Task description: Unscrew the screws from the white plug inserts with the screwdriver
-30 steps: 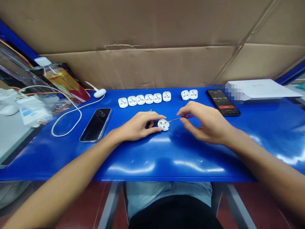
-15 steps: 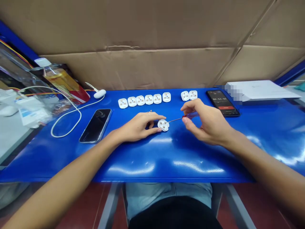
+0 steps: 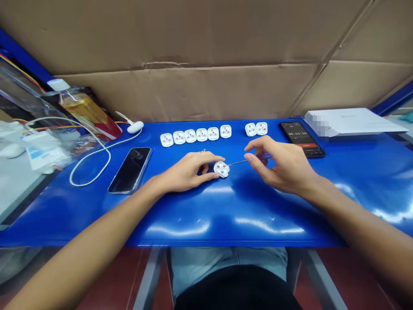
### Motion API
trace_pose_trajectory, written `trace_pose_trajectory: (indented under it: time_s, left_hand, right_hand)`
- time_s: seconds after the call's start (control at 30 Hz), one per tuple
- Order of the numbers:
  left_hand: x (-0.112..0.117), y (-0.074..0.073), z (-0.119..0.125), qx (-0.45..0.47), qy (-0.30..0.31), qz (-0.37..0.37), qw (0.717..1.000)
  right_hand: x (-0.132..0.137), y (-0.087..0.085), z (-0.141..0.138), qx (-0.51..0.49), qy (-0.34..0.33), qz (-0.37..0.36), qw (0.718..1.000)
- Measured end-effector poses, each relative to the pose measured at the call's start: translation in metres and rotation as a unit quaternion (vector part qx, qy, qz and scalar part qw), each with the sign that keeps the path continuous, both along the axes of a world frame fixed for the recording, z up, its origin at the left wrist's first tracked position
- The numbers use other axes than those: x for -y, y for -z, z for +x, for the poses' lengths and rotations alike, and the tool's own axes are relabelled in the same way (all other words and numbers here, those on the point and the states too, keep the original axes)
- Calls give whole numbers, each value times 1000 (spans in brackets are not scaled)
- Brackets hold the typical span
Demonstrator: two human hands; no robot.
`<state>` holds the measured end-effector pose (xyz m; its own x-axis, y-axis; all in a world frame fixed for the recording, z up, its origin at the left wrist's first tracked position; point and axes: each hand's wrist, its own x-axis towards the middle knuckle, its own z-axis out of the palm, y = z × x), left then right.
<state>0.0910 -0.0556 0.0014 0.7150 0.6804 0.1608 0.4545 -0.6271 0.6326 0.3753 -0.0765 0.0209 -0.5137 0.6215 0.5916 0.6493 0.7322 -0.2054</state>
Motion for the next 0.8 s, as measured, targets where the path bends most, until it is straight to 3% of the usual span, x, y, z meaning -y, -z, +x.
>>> trace_pose_trajectory:
  time_s: [0.2, 0.4, 0.6, 0.8]
  left_hand:
    - [-1, 1, -1, 2, 3, 0, 1000]
    - [0, 1, 0, 2, -2, -2, 1000]
    - [0, 0, 0, -2, 0, -4, 1000]
    - [0, 0, 0, -2, -2, 5, 1000]
  right_hand:
    - [2, -2, -2, -22, -42, 8, 999]
    - [0, 1, 1, -15, 16, -33, 999]
    - [2, -2, -1, -37, -32, -53, 997]
    - [2, -2, -1, -14, 14, -43, 999]
